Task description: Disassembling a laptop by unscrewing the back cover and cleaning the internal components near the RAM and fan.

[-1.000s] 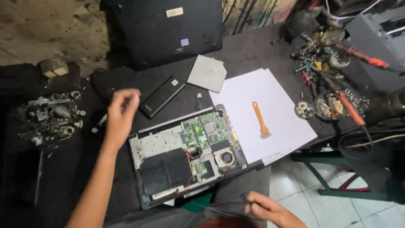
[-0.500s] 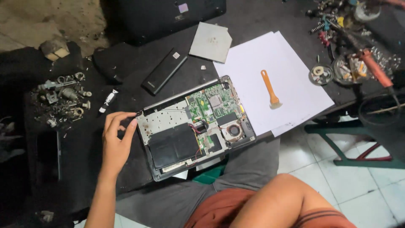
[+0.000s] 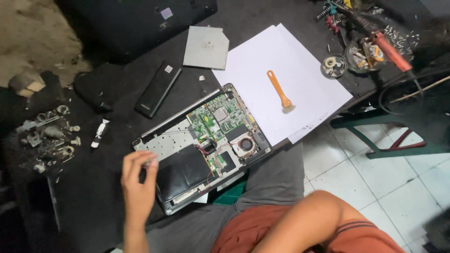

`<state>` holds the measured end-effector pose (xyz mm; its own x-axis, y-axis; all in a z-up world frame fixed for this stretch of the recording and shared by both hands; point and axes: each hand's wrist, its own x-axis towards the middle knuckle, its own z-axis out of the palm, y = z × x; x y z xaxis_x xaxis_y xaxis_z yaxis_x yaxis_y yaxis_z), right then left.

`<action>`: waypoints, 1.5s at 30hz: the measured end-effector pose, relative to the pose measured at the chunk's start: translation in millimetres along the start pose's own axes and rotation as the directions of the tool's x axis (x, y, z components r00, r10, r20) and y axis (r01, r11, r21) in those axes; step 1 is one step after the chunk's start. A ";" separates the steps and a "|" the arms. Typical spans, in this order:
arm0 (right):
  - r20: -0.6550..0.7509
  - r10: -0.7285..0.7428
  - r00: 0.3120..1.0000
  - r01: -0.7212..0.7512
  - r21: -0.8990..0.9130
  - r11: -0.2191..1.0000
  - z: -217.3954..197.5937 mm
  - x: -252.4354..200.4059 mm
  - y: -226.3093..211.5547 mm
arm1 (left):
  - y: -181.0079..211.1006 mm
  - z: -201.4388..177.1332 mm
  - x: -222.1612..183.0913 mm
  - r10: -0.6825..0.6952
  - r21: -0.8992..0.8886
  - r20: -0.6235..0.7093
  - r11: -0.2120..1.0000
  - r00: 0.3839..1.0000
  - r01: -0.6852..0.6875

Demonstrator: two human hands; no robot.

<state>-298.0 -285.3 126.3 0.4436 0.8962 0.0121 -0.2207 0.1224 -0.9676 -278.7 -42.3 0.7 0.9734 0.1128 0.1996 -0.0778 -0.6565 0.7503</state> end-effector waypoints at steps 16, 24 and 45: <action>-0.795 -0.182 0.579 0.140 -0.123 0.982 -165.9 -50.9 113.5 | 1.0 48.8 -37.0 0.023 0.349 0.045 0.936 0.999 -0.038; -0.678 -0.560 0.476 0.081 -0.600 0.796 -191.5 -18.2 142.3 | -2.3 47.8 -34.8 0.010 0.324 0.057 0.946 0.998 -0.028; -0.381 -0.751 0.540 0.064 -0.870 0.488 -194.2 -18.4 168.9 | -6.2 47.4 -34.8 -0.002 0.274 0.032 0.962 0.999 -0.007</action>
<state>-174.8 -363.9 -86.4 0.7361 0.2295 0.6368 0.6769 -0.2537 -0.6910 -301.8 -77.5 -40.7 0.9798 0.0902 0.1783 -0.0226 -0.8365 0.5475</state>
